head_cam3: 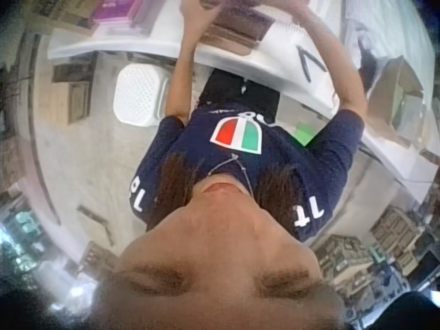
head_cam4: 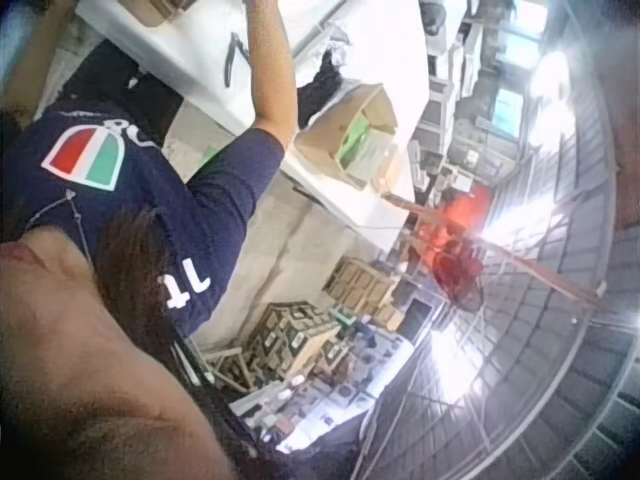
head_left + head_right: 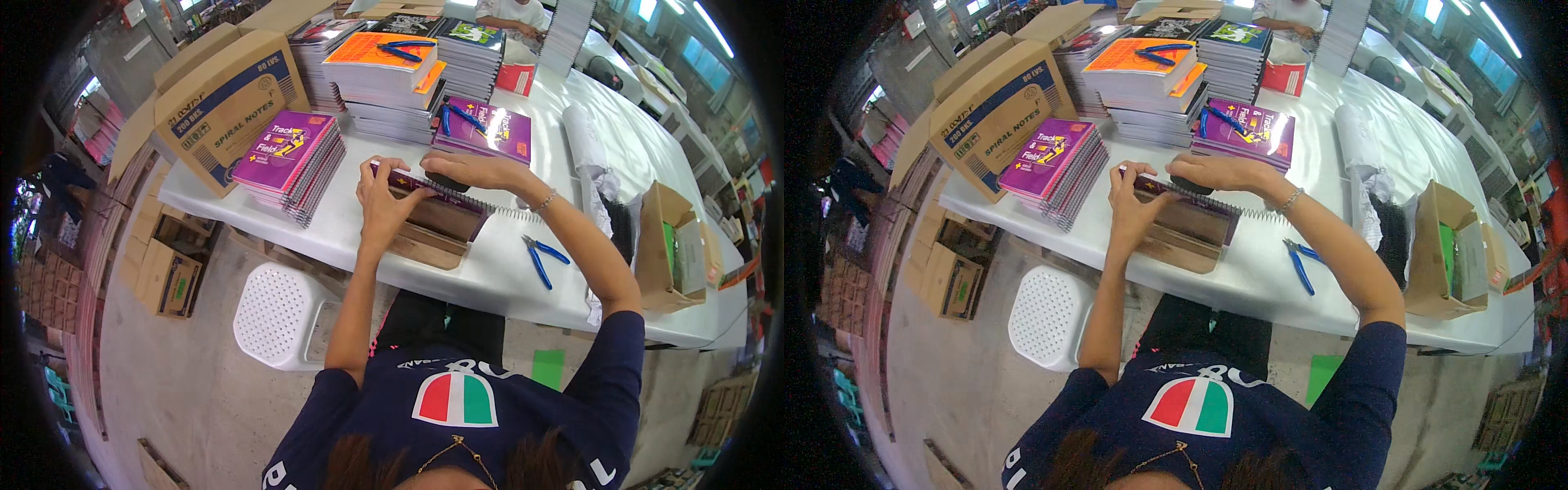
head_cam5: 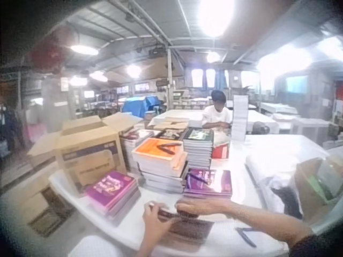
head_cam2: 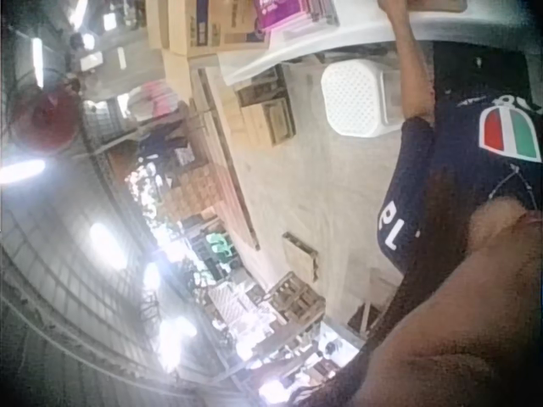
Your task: The person assembles spiral notebooks by sliding a wire coil into the holes of a notebook cover and pages, using a small blue cutting tool to trim and crimp the ends of the coil.
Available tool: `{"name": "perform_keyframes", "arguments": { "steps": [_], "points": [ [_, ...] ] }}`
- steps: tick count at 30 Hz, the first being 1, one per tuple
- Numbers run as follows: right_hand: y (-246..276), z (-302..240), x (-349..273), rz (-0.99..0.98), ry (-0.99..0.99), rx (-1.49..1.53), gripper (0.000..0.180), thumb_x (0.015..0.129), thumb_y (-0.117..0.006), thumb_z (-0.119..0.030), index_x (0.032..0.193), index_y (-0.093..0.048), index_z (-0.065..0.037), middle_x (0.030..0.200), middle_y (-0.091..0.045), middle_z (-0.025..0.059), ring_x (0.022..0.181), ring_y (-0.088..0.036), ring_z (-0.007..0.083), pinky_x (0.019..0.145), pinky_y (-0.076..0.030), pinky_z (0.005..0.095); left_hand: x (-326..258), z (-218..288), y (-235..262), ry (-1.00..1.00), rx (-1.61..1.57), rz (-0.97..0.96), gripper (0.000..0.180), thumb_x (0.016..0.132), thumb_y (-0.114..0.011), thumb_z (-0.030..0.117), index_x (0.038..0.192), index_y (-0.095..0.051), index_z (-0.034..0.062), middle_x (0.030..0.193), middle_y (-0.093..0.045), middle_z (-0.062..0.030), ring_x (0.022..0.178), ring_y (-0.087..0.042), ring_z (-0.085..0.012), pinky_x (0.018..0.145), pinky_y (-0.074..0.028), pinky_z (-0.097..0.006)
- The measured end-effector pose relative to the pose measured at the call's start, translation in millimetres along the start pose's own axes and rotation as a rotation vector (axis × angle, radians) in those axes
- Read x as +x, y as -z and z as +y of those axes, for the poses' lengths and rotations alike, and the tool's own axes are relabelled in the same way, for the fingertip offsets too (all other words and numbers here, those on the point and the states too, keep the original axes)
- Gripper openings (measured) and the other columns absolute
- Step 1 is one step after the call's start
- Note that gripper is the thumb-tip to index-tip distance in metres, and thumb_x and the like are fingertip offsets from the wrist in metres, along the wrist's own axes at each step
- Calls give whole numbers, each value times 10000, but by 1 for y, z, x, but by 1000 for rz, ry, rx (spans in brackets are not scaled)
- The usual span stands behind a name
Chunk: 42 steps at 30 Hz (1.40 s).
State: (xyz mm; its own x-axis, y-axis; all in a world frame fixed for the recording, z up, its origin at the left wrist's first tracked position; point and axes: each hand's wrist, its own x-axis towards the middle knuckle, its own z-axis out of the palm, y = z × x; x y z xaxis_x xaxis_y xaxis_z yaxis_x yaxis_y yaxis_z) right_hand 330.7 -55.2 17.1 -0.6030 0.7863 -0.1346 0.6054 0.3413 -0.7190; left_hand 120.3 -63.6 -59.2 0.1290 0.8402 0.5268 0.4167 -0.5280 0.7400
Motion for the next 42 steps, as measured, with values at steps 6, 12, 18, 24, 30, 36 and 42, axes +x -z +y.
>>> {"name": "perform_keyframes", "arguments": {
  "steps": [6,12,18,24,30,36,42],
  "points": [
    [-5,37,15,-225,-547,53,607,988,-343,-535,1381,-471,-90,1354,-529,102,1159,-532,193,853,-507,425,-1,1,1,54,-41,-23,578,652,-855,410,1078,-583,129,1159,-445,-109,1094,-474,-317,1004,-319,-482],
    [17,22,1,-53,-308,700,427,1003,-404,-514,1022,-604,-137,832,-553,-36,601,-487,57,478,-367,193,-1,1,0,62,-6,-16,576,650,-856,406,1073,-580,128,1125,-448,-109,1078,-474,-320,997,-321,-481],
    [11,-10,18,-25,-423,285,509,952,-465,-591,1014,-621,-110,737,-554,-4,539,-506,85,434,-368,226,0,-1,3,65,-44,-36,561,649,-858,398,1064,-580,144,1080,-451,-89,1058,-479,-303,989,-320,-472],
    [15,30,22,-14,-409,496,579,962,-389,-619,1016,-602,-84,673,-549,19,480,-538,133,432,-428,273,-2,3,2,65,-59,-26,547,647,-859,380,1052,-578,144,1061,-459,-83,1040,-489,-303,987,-317,-468],
    [5,49,41,-97,-481,-453,599,960,-389,-618,1017,-639,-76,757,-625,46,532,-605,165,465,-480,303,0,-5,3,57,-70,-45,525,671,-845,373,1058,-576,142,1066,-465,-73,1040,-498,-292,981,-317,-457],
    [16,9,41,-88,-403,229,481,970,-432,-545,1037,-627,-111,733,-616,23,520,-591,144,429,-451,278,1,-11,9,49,-97,-30,511,682,-840,355,1065,-577,142,1063,-485,-61,1006,-522,-259,974,-324,-440],
    [33,55,45,7,-660,-277,612,960,-371,-610,1025,-628,-58,681,-608,69,523,-593,173,471,-473,315,6,4,5,39,-287,-51,472,729,-814,231,1107,-562,102,1050,-532,-72,1014,-538,-233,957,-377,-389]
  ]
}}
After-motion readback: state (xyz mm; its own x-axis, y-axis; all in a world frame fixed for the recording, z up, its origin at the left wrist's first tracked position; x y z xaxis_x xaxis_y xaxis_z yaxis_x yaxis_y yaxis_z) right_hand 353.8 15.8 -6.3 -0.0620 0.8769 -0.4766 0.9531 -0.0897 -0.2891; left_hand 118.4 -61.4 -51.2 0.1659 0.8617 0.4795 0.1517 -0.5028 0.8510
